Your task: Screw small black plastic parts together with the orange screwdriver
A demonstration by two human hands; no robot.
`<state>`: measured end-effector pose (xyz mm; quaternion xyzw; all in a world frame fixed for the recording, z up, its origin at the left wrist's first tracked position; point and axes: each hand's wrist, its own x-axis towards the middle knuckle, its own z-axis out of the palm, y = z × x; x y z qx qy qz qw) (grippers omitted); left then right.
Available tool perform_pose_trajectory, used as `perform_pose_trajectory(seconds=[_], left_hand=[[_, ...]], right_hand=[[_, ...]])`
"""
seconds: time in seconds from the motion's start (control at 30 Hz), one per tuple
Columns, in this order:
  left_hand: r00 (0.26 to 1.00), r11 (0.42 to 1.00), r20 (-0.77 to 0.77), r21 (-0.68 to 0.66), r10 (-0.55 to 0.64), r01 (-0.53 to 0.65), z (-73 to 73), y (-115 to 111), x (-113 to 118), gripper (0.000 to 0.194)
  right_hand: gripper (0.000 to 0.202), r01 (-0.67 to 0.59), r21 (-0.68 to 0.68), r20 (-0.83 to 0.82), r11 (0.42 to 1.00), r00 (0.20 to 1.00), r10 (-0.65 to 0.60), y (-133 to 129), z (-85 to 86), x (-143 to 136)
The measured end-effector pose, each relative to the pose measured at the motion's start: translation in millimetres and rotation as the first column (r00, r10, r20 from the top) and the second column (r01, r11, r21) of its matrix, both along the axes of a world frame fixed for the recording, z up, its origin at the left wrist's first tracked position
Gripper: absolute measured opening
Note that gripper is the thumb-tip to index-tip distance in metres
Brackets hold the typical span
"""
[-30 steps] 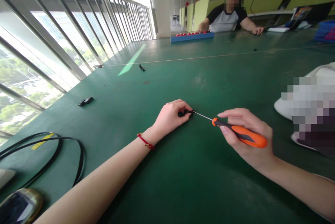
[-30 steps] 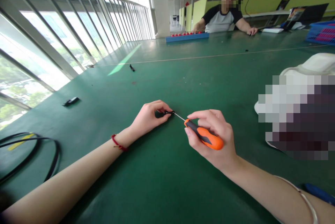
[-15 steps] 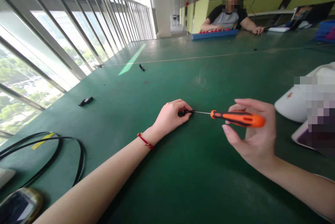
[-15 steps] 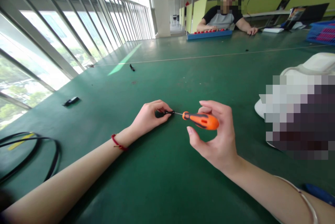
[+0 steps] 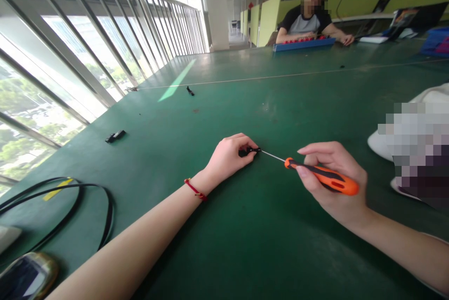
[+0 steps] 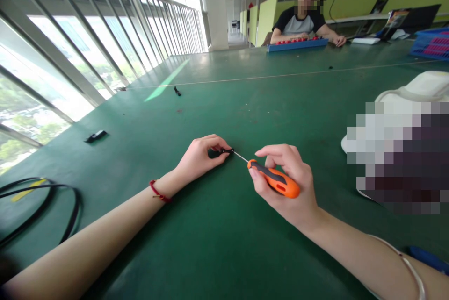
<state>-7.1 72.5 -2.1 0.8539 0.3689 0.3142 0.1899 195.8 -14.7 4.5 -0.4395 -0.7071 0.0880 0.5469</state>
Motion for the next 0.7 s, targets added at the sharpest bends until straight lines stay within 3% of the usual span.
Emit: perform_pose_trajectory(seconds=[0.13, 0.27, 0.33, 0.47, 0.6, 0.7], left_hand=[[1.000, 1.000, -0.005, -0.001, 0.004, -0.004, -0.1, 0.3, 0.1, 0.012], [1.000, 1.000, -0.004, -0.008, 0.002, -0.002, -0.4, 0.3, -0.2, 0.013], [1.000, 1.000, -0.002, -0.009, 0.001, -0.001, -0.6, 0.2, -0.3, 0.012], [1.000, 1.000, 0.000, -0.005, 0.003, -0.003, -0.8, 0.3, -0.4, 0.012], [1.000, 1.000, 0.000, -0.006, 0.000, 0.000, -0.2, 0.2, -0.2, 0.012], [1.000, 1.000, -0.003, 0.001, 0.000, 0.000, 0.6, -0.2, 0.1, 0.012]], right_hand=[[0.036, -0.015, 0.050, -0.075, 0.999, 0.997, 0.019, 1.2, 1.2, -1.6], [0.020, -0.022, -0.025, 0.075, 0.999, 0.997, 0.024, 0.2, 3.9, -2.6], [0.018, 0.006, -0.004, 0.069, 1.000, 0.998, -0.006, 0.0, 4.0, -3.4], [0.041, 0.008, 0.059, -0.070, 0.998, 0.998, -0.004, 1.3, 2.7, -3.9], [0.016, -0.003, 0.009, 0.069, 1.000, 0.998, 0.003, 1.0, 2.5, -2.3], [0.022, 0.030, 0.073, 0.019, 0.997, 0.999, -0.032, 0.0, 2.5, -2.0]])
